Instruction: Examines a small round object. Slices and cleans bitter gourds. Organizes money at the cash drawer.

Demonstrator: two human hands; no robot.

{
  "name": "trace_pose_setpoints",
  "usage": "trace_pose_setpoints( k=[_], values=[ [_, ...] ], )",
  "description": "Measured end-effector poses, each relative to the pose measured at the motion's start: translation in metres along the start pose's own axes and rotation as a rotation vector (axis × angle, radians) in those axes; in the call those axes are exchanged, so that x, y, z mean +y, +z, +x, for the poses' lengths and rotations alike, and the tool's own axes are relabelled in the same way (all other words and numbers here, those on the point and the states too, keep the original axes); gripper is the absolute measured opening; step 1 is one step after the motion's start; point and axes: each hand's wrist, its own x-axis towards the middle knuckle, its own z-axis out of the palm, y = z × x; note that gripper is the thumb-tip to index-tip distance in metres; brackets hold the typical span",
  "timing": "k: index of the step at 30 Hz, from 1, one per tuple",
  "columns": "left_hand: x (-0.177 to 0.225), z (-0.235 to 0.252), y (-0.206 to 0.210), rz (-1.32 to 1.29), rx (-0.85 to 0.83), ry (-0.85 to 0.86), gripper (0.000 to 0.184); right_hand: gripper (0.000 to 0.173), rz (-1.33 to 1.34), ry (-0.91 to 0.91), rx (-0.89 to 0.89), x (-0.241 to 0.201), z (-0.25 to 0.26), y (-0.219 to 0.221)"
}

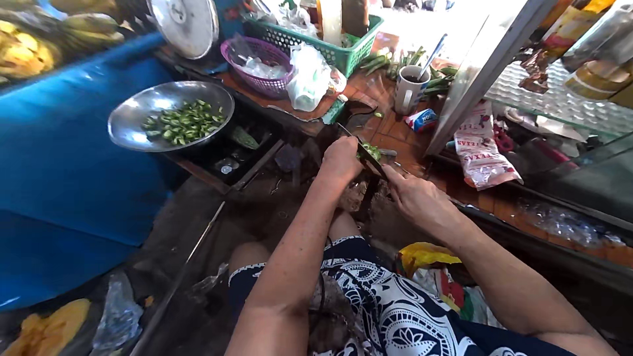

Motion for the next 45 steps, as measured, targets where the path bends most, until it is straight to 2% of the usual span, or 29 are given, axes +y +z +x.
trace_pose_setpoints(
  k=[10,21,29,33,37,45],
  values=[
    [-0.002,-0.001,0.0,-0.034,0.004,0.013,0.022,0.044,0.045,0.009,-0.114,-0.005,0.043,-0.003],
    [-0.013,0.002,0.006,-0.085,0.048,0.035,0.022,0.048,0.044,-0.014,-0.165,-0.001,0.019,-0.01],
    [0.004,0.002,0.008,0.007,0.053,0.047,0.023,0.043,0.2,-0.056,-0.036,0.032,0.02,-0.005],
    [0.001,0.006,0.009,0.005,0.046,0.033,0.024,0.044,0.122,-0.043,-0.032,0.025,0.009,-0.007],
    [0.003,0.006,0.006,0.005,0.028,0.007,0.029,0.046,0.063,-0.056,0.068,0.019,-0.01,-0.009],
    [0.002,0.002,0.006,-0.008,0.045,0.036,0.026,0.047,0.048,-0.077,0.016,0.026,-0.018,-0.008]
  ],
)
